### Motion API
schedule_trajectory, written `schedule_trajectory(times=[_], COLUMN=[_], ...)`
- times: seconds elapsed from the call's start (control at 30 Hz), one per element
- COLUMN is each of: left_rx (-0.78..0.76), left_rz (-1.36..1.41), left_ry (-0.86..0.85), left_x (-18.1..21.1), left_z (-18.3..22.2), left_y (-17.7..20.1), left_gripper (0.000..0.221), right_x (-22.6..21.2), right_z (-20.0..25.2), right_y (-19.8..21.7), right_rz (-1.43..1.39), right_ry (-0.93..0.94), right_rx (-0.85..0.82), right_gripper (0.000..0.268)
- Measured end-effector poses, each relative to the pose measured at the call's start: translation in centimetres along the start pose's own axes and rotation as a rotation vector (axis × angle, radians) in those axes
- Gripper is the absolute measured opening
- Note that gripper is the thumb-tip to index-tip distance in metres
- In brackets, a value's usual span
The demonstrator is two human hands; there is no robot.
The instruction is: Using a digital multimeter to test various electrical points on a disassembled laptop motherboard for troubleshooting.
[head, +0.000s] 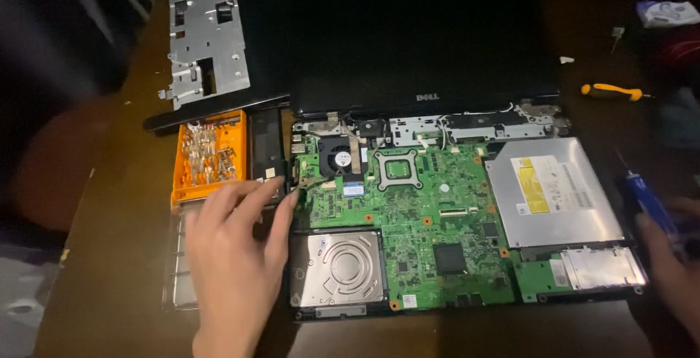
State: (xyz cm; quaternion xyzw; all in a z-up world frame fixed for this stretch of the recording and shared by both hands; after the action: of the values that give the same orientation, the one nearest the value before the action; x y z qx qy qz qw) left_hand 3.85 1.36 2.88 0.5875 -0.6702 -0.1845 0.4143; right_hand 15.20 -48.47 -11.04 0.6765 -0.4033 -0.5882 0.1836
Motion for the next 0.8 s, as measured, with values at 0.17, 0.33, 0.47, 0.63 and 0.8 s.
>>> schedule_trajectory(times=[0.17, 0.33, 0.47, 0.63, 0.8], left_rx=[-0.142, -0.241, -0.240, -0.350, -0.734], left_rz=[-0.038, -0.106, -0.086, -0.214, -0.573], left_ry=[-0.007, 0.024, 0.007, 0.035, 0.202], left_x=[-1.1, -1.1, -0.9, -2.2, -5.6], left_z=[-1.1, -1.2, -0.7, 0.0, 1.7], left_y=[-1.2, -1.7, -1.8, -4.2, -7.1], left_gripper=[0.014, 0.015, 0.018, 0.019, 0.031], right_x=[1.3, 0.2, -1.9, -7.6, -9.7], right_z=[-0.3, 0.2, 0.7, 1.2, -1.3], right_y=[-0.3, 0.6, 1.3, 4.5, 7.1], right_rz=[0.068, 0.147, 0.160, 0.373, 0.317], right_ry=[0.070, 0.230, 0.204, 0.311, 0.357], right_rx=[0.001, 0.050, 0.061, 0.190, 0.207], right_gripper=[0.041, 0.039, 0.038, 0.034, 0.029])
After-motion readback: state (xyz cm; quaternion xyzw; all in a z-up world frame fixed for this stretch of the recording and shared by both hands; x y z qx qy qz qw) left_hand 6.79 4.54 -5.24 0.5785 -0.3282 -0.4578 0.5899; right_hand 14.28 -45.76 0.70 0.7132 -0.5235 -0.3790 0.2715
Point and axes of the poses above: each hand's wrist, its own z-axis away from the middle knuckle, its own y-axis out of the back of the hand, x = y × z, the point moved 5 cm from there along -z, towards the middle knuckle, and after that the axes turned 2 degrees about -y, right-handed, at the moved point
